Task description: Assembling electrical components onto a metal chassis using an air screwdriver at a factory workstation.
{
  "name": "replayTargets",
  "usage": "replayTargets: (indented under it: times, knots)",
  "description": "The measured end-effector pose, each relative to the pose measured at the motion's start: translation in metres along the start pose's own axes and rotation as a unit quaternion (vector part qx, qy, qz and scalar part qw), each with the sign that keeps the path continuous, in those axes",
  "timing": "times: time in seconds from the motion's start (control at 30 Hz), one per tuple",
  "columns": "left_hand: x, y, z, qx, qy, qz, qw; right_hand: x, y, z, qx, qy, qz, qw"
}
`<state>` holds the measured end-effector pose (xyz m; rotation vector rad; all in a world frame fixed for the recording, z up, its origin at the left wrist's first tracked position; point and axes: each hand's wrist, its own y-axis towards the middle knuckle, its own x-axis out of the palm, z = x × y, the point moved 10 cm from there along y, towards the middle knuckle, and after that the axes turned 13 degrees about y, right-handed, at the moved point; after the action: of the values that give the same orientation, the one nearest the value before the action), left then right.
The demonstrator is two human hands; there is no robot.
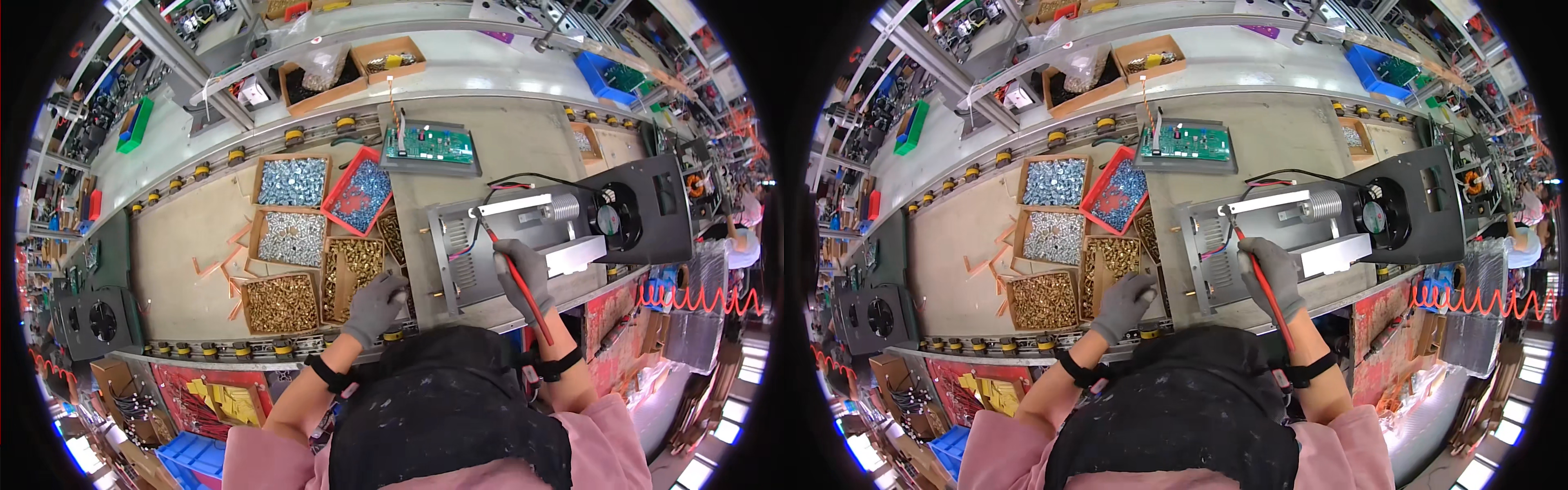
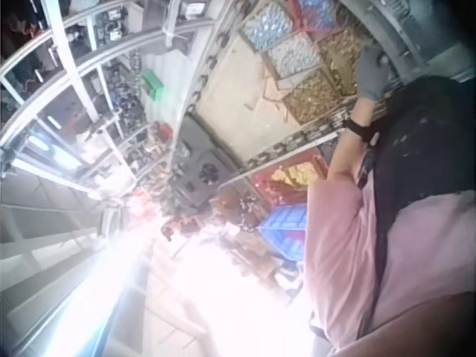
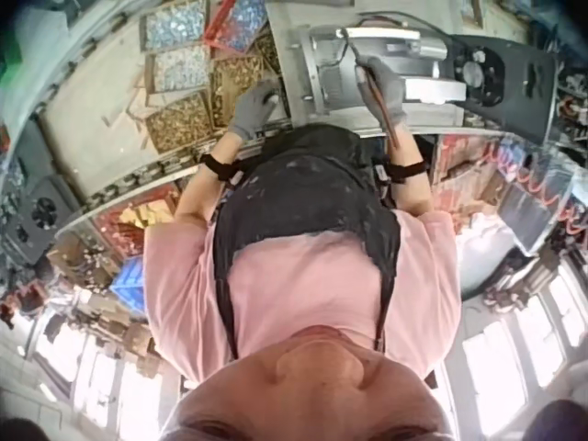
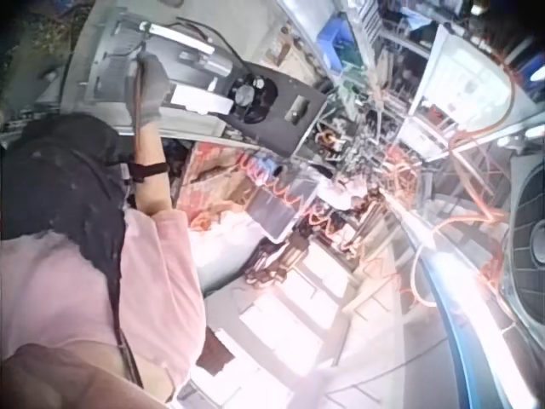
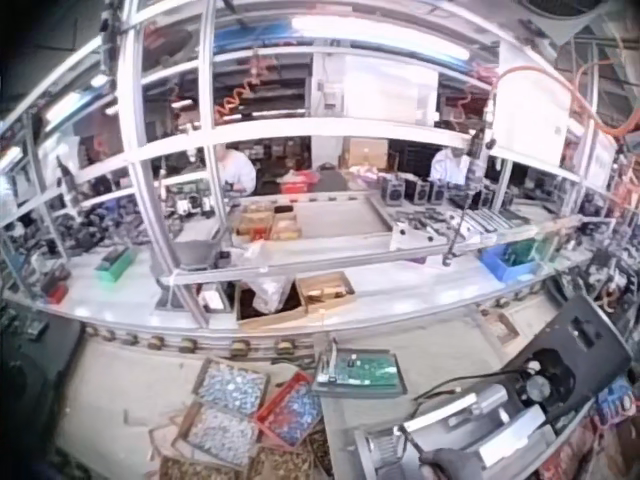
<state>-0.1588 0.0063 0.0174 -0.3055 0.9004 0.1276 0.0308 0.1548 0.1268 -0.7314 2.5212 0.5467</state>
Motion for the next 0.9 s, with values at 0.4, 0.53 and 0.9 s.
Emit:
replayTargets:
  times: [0.4, 0.53, 0.9]
  knots:
    - [-0.013, -0.053, -0.055, -0.127, -0.009, 0.048, 0.991, -0.029, 0.018, 0.019, 0.1, 0.159, 0.019, 0.982]
    - [-0.025, -0.087, -0.093, -0.207, -0.019, 0.063, 0.976, -0.005, 0.027, 0.015, 0.115, 0.173, -0.016, 0.978]
    - [-0.187, -0.178, -0.363, -0.368, 0.102, 0.178, 0.907, -0.03, 0.05, -0.023, 0.143, 0.022, 0.069, 0.987]
